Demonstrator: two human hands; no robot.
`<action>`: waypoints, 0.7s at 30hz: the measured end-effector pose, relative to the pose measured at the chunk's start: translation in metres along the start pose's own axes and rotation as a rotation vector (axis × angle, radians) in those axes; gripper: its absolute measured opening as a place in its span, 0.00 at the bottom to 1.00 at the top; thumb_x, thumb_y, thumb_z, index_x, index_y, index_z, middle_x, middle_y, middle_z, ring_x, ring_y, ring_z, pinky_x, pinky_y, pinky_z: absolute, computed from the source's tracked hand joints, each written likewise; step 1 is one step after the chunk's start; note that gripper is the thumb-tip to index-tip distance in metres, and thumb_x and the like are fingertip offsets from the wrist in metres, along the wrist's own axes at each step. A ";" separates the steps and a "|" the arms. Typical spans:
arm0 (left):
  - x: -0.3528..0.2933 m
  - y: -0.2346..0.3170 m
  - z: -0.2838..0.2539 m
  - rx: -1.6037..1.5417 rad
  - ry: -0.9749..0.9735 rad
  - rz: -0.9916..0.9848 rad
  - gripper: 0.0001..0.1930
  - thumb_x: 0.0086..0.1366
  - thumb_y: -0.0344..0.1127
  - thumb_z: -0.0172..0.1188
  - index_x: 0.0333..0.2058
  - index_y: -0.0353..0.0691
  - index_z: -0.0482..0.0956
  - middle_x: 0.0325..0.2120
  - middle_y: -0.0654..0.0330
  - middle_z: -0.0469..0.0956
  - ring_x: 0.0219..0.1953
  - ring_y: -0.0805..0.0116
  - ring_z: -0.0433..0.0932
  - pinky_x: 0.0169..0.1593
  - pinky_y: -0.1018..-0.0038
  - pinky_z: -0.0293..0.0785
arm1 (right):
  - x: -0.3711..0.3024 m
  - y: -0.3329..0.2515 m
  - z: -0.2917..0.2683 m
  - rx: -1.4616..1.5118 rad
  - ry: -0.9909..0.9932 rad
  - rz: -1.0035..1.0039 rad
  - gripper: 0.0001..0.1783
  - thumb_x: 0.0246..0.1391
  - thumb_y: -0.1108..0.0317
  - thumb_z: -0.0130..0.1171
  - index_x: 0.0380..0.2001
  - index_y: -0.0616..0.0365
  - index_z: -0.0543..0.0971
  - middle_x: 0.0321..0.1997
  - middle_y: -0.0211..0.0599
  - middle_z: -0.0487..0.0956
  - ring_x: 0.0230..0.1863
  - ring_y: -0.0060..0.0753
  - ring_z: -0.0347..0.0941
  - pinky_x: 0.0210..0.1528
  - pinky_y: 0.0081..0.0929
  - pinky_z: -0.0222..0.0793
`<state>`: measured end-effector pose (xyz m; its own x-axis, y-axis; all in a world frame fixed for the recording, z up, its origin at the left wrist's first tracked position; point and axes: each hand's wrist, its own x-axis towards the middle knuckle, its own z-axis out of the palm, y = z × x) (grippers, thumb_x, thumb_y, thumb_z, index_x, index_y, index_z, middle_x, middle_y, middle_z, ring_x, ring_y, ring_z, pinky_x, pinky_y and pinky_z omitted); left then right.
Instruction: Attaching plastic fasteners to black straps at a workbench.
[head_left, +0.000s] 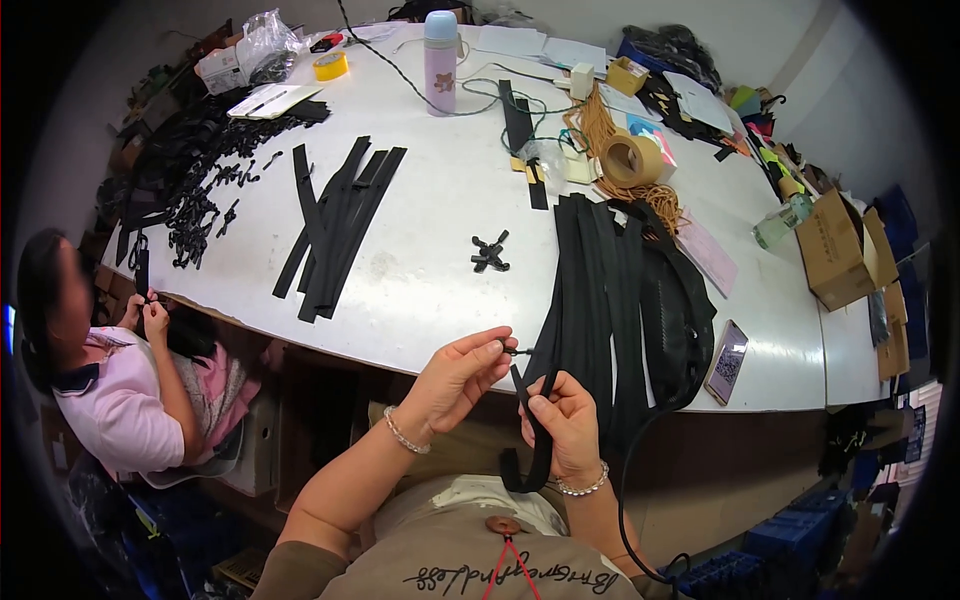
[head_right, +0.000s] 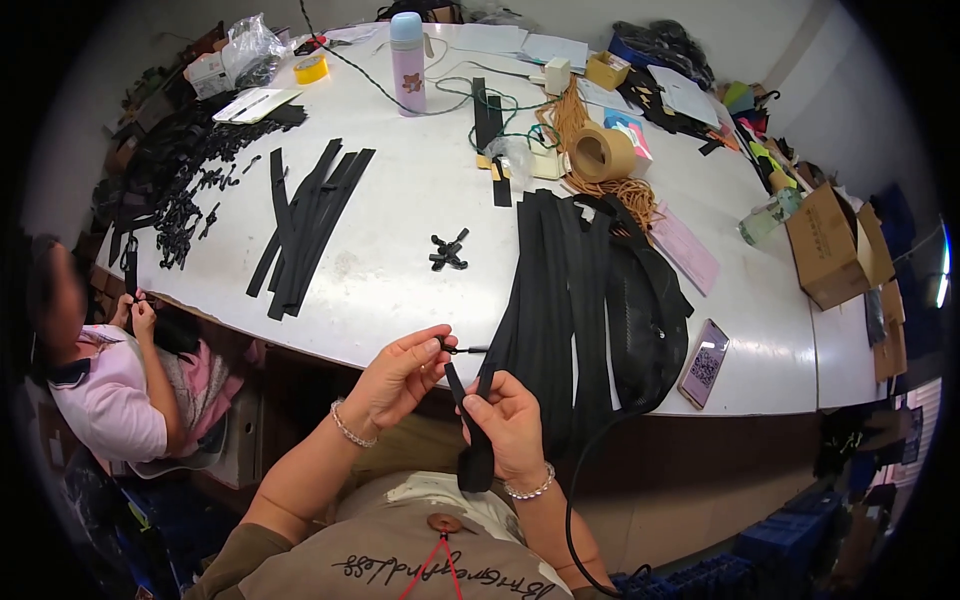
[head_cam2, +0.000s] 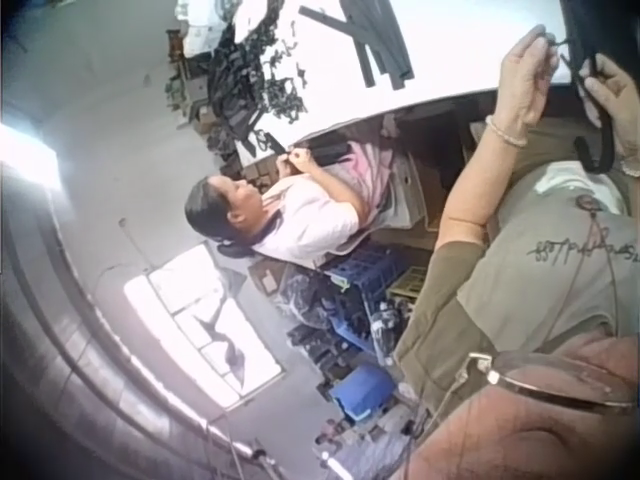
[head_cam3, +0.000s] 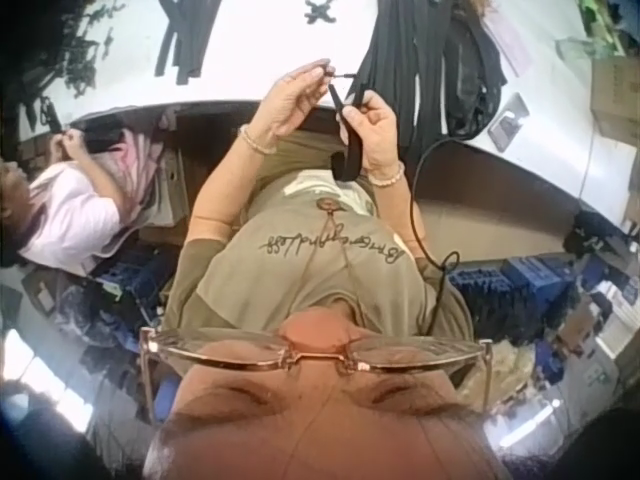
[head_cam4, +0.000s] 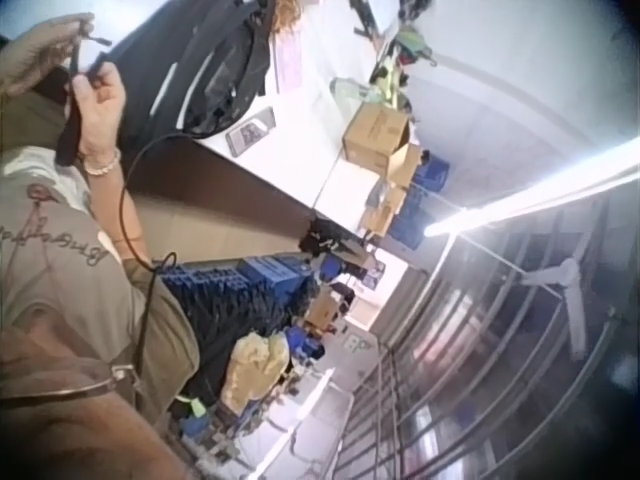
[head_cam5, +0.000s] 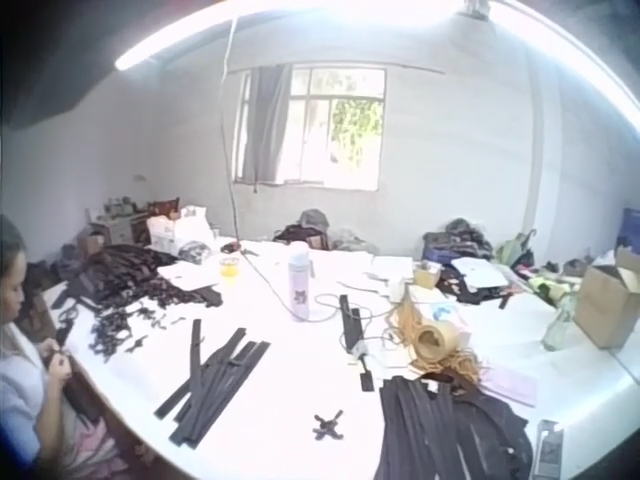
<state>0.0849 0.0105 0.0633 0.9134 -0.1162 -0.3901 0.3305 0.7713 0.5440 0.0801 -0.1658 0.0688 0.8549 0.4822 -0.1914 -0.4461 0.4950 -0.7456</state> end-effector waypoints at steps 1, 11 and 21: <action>-0.001 -0.002 -0.003 -0.052 -0.051 -0.030 0.17 0.65 0.30 0.53 0.52 0.31 0.69 0.43 0.58 0.75 0.40 0.75 0.77 0.49 0.82 0.76 | -0.001 0.002 -0.001 -0.031 0.037 -0.016 0.06 0.54 0.77 0.55 0.35 0.61 0.71 0.26 0.35 0.76 0.18 0.17 0.67 0.18 0.14 0.64; -0.012 -0.023 -0.005 -0.049 -0.068 -0.047 0.16 0.67 0.35 0.52 0.50 0.35 0.69 0.43 0.60 0.75 0.42 0.76 0.76 0.43 0.82 0.77 | -0.008 0.003 0.006 -0.266 0.074 -0.116 0.06 0.53 0.75 0.58 0.33 0.60 0.70 0.21 0.29 0.74 0.16 0.13 0.66 0.16 0.11 0.62; -0.013 -0.036 -0.011 -0.100 -0.075 -0.071 0.14 0.64 0.37 0.57 0.45 0.37 0.73 0.38 0.62 0.77 0.35 0.77 0.77 0.37 0.82 0.76 | -0.010 0.001 0.008 -0.250 0.080 -0.103 0.07 0.53 0.74 0.58 0.34 0.61 0.71 0.22 0.28 0.75 0.18 0.13 0.68 0.17 0.09 0.62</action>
<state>0.0584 -0.0092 0.0403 0.9051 -0.2158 -0.3663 0.3725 0.8177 0.4388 0.0694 -0.1639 0.0755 0.9150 0.3749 -0.1493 -0.2856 0.3402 -0.8960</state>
